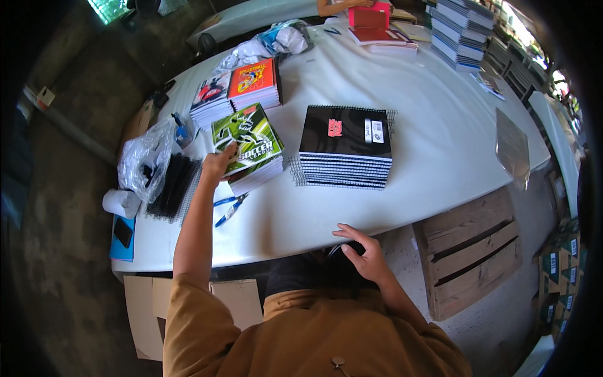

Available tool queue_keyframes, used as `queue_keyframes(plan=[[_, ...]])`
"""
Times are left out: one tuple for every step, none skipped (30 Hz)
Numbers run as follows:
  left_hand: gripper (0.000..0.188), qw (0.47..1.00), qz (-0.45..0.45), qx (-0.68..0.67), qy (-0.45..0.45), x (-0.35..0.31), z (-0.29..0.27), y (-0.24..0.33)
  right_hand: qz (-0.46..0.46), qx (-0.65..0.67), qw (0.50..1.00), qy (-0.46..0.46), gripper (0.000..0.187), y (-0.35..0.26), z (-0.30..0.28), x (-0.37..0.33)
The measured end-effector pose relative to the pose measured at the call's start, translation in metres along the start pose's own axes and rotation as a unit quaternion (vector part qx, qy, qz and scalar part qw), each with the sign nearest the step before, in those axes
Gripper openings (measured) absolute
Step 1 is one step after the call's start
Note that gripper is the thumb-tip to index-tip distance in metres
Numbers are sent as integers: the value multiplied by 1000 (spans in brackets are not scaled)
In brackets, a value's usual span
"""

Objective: The person binds notebooks by threading plastic spirals through the punched edges of paper stacks and then stacking the completed notebooks on a table.

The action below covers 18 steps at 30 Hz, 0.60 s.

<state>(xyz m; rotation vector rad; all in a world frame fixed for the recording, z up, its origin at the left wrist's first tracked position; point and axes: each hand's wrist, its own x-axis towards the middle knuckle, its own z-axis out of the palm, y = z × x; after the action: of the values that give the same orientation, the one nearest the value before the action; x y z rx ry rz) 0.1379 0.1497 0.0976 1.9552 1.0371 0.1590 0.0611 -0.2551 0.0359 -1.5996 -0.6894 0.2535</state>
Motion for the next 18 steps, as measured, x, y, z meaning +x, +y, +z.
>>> queue_keyframes(plan=[[67, 987, 20, 151, 55, -5, -1, 7, -1, -2, 1000, 4, 43, -1, -1, 4], [71, 947, 38, 297, 112, -12, -5, 12, -20, -18, 1000, -17, 43, -4, -1, 12], [75, 923, 136, 311, 181, -35, 2, 22, -37, -40, 998, -32, 42, -6, -3, 21], [79, 885, 231, 316, 253, -63, 4, 29, -42, -47, 998, -28, 42, -10, -3, 31], [84, 841, 338, 361, 217, -75, -5, 27, -82, -63, 994, -41, 43, -17, 1, 43], [83, 855, 322, 399, 74, -94, -5, 34, -114, -81, 989, -50, 45, -19, 5, 53], [73, 801, 421, 414, 103, -90, -8, 9, -149, -93, 982, -67, 48, -25, 13, 64], [62, 737, 514, 421, 124, -81, -5, -19, -153, -96, 981, -74, 48, -33, 22, 72], [49, 749, 510, 396, 150, -80, -2, -29, -185, -158, 967, -72, 50, -43, 30, 78], [38, 756, 511, 370, 174, -85, 0, -27, -217, -220, 949, -65, 52, -53, 38, 85], [29, 761, 497, 381, 167, -98, 1, -30, -234, -293, 925, -65, 54, -65, 46, 87], [27, 775, 483, 383, 137, -122, 2, -27, -247, -363, 896, -64, 56, -74, 55, 88], [22, 749, 501, 422, 99, -148, 0, -24, -267, -430, 859, -69, 56, -74, 64, 89], [18, 737, 520, 423, 90, -168, 0, -27, -296, -470, 830, -43, 54, -71, 74, 89], [16, 709, 548, 438, 70, -185, -5, -27, -284, -465, 837, -46, 49, -65, 78, 90], [15, 728, 557, 396, 52, -201, -10, -23, -276, -455, 845, -50, 43, -59, 83, 92], [16, 737, 562, 372, 51, -202, -15, -24, -275, -453, 847, -53, 43, -50, 84, 95], [16, 746, 567, 345, 48, -203, -18, -27, -264, -391, 880, -42, 37, -40, 82, 99]])
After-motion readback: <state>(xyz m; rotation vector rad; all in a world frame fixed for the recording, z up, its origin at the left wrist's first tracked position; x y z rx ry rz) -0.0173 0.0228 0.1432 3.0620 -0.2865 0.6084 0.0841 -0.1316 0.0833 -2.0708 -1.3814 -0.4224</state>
